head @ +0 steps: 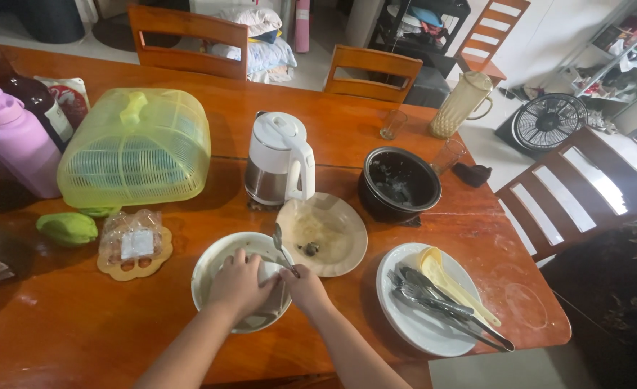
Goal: Gathering used dishes, utensils, and glasses from a dining table and bringing them to the kitchen sink.
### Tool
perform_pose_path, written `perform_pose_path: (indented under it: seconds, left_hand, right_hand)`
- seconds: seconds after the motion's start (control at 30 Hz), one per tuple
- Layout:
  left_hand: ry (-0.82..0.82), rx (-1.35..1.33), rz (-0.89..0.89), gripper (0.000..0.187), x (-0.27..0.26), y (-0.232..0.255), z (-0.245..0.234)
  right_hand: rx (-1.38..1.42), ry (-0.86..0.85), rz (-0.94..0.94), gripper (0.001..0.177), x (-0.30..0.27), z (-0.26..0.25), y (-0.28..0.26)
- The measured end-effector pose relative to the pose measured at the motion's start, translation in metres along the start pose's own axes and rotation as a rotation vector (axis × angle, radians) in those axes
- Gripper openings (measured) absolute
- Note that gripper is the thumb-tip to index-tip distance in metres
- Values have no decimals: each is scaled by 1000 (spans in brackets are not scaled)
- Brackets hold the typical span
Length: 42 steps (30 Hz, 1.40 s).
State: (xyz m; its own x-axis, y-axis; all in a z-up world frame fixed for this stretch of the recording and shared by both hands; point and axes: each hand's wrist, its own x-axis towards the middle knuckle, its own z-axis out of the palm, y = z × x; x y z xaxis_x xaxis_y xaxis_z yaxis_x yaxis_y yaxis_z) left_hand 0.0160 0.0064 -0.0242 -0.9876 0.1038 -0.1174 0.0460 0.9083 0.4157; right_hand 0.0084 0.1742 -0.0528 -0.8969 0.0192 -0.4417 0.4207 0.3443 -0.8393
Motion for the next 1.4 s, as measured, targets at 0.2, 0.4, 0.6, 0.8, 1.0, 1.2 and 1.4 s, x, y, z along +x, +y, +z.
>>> perform_pose_path:
  seconds: [0.2, 0.4, 0.6, 0.8, 1.0, 1.2, 1.4]
  left_hand:
    - [10, 180, 63, 61, -1, 8, -7]
    - [59, 140, 100, 62, 5, 1, 2]
    - [-18, 138, 15, 59, 3, -1, -2]
    - [65, 111, 91, 66, 12, -10, 15]
    - [88, 79, 111, 65, 13, 0, 5]
    - [-9, 110, 71, 68, 20, 0, 5]
    - [19, 166, 82, 70, 17, 28, 4]
  right_hand:
    - [-61, -17, 71, 42, -4, -4, -8]
    - [-61, -26, -48, 44, 2, -8, 12]
    - [-177, -13, -11, 46, -8, -15, 15]
    - [-166, 20, -43, 44, -22, -14, 6]
    - [-275, 95, -67, 42, -41, -20, -9]
    - [-246, 79, -68, 39, -40, -26, -7]
    - [-337, 92, -98, 39, -49, -57, -17]
